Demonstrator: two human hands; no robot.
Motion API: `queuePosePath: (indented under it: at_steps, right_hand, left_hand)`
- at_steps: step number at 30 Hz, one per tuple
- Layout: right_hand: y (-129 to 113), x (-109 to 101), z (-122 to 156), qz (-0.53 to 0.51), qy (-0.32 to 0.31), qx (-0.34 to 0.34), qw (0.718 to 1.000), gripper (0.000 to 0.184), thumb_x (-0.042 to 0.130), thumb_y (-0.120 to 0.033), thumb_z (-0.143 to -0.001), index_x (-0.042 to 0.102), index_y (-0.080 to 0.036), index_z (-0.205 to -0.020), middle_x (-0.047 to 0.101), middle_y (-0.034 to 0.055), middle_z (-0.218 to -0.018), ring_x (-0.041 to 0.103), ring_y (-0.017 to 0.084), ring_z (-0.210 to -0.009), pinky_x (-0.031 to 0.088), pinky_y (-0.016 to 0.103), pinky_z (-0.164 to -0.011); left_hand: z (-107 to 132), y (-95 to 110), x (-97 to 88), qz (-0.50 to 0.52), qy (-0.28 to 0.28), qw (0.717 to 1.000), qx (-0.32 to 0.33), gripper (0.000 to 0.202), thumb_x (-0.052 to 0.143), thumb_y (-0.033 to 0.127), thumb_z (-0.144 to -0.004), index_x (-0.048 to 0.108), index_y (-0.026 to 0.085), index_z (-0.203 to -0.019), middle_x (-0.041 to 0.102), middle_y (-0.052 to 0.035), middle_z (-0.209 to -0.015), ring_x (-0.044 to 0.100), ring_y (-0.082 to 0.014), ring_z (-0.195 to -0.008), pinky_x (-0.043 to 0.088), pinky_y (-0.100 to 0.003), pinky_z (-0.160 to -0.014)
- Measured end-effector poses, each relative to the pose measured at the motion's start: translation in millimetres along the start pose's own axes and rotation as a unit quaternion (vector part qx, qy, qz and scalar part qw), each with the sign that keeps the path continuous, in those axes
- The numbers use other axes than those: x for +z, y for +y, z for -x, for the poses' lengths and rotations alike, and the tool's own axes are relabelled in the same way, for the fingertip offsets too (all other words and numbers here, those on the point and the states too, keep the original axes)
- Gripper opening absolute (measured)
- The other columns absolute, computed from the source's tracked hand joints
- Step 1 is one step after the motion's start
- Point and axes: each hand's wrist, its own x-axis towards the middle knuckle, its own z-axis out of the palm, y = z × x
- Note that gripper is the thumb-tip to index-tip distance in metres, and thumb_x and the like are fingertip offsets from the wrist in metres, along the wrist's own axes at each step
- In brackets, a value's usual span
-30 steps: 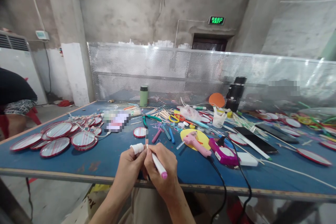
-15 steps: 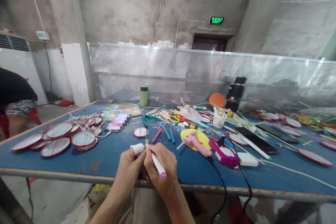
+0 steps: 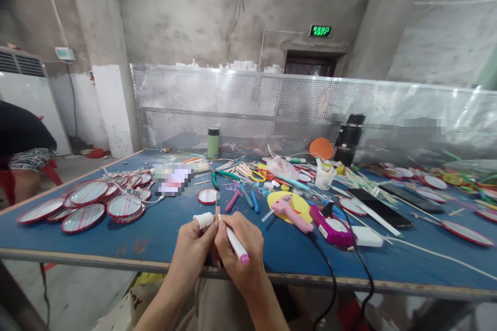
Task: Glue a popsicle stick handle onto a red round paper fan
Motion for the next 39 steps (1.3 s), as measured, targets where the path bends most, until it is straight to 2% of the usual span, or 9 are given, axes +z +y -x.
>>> queuePosePath:
  at_steps: [8, 13, 18, 23, 29, 34, 39]
  right_hand:
    - [1.0, 0.2, 1.2, -0.009, -0.016, 0.000, 1.000, 0.014, 0.053, -0.013, -0.094, 0.065, -0.018, -0.092, 0.065, 0.0008, -0.072, 0.063, 0.012, -0.063, 0.050, 0.024, -0.061]
    - [0.8, 0.1, 1.5, 0.020, 0.011, -0.004, 1.000, 0.013, 0.054, -0.013, -0.094, 0.065, -0.019, -0.090, 0.066, 0.0007, -0.071, 0.063, 0.012, -0.061, 0.049, 0.023, -0.059]
    - [0.7, -0.1, 0.8, 0.018, -0.002, 0.000, 1.000, 0.014, 0.053, -0.015, -0.094, 0.065, -0.019, -0.090, 0.066, 0.0006, -0.071, 0.063, 0.012, -0.061, 0.049, 0.024, -0.059]
    - [0.7, -0.6, 0.9, 0.027, 0.019, -0.005, 0.999, 0.012, 0.054, -0.014, -0.094, 0.065, -0.018, -0.090, 0.065, 0.0008, -0.070, 0.062, 0.012, -0.059, 0.049, 0.023, -0.058]
    - [0.6, -0.1, 0.6, 0.018, 0.000, 0.000, 1.000, 0.013, 0.054, -0.013, -0.094, 0.065, -0.018, -0.090, 0.065, 0.0005, -0.071, 0.062, 0.012, -0.060, 0.048, 0.023, -0.060]
    - [0.9, 0.4, -0.6, 0.024, 0.017, -0.001, 1.000, 0.012, 0.054, -0.013, -0.094, 0.064, -0.018, -0.090, 0.065, 0.0009, -0.071, 0.062, 0.012, -0.060, 0.048, 0.023, -0.060]
    - [1.4, 0.3, -0.3, 0.016, 0.003, 0.002, 1.000, 0.013, 0.053, -0.013, -0.095, 0.065, -0.018, -0.091, 0.064, 0.0003, -0.071, 0.061, 0.012, -0.060, 0.048, 0.023, -0.059]
  left_hand:
    - [-1.5, -1.2, 1.1, 0.002, 0.006, 1.000, -0.004, 0.041, 0.067, 0.054, -0.079, 0.059, 0.016, -0.065, 0.056, 0.0037, -0.043, 0.050, -0.0111, -0.033, 0.041, -0.019, -0.033]
    - [-0.4, 0.5, 1.2, 0.006, 0.004, 1.000, -0.012, 0.041, 0.066, 0.054, -0.079, 0.058, 0.017, -0.064, 0.057, 0.0029, -0.042, 0.051, -0.0115, -0.033, 0.041, -0.019, -0.033]
    - [-0.7, 3.3, 1.4, 0.008, 0.005, 1.000, -0.015, 0.044, 0.067, 0.058, -0.077, 0.060, 0.016, -0.065, 0.056, 0.0033, -0.041, 0.050, -0.0115, -0.032, 0.040, -0.020, -0.033]
    - [-1.1, 3.1, 1.9, 0.005, 0.011, 1.000, -0.015, 0.042, 0.068, 0.056, -0.077, 0.058, 0.017, -0.064, 0.056, 0.0033, -0.040, 0.050, -0.0118, -0.032, 0.039, -0.020, -0.033]
    - [-0.6, 2.7, 2.5, -0.001, 0.009, 1.000, -0.008, 0.043, 0.066, 0.057, -0.078, 0.059, 0.016, -0.064, 0.056, 0.0028, -0.041, 0.050, -0.0115, -0.032, 0.039, -0.020, -0.033]
    - [-0.1, 1.5, 1.8, -0.003, 0.006, 1.000, -0.005, 0.047, 0.065, 0.060, -0.079, 0.059, 0.016, -0.065, 0.056, 0.0030, -0.041, 0.049, -0.0112, -0.032, 0.039, -0.019, -0.034]
    - [-0.6, -0.1, 2.0, -0.004, 0.000, 1.000, 0.005, 0.049, 0.064, 0.062, -0.081, 0.059, 0.016, -0.065, 0.056, 0.0030, -0.042, 0.049, -0.0105, -0.033, 0.039, -0.019, -0.034]
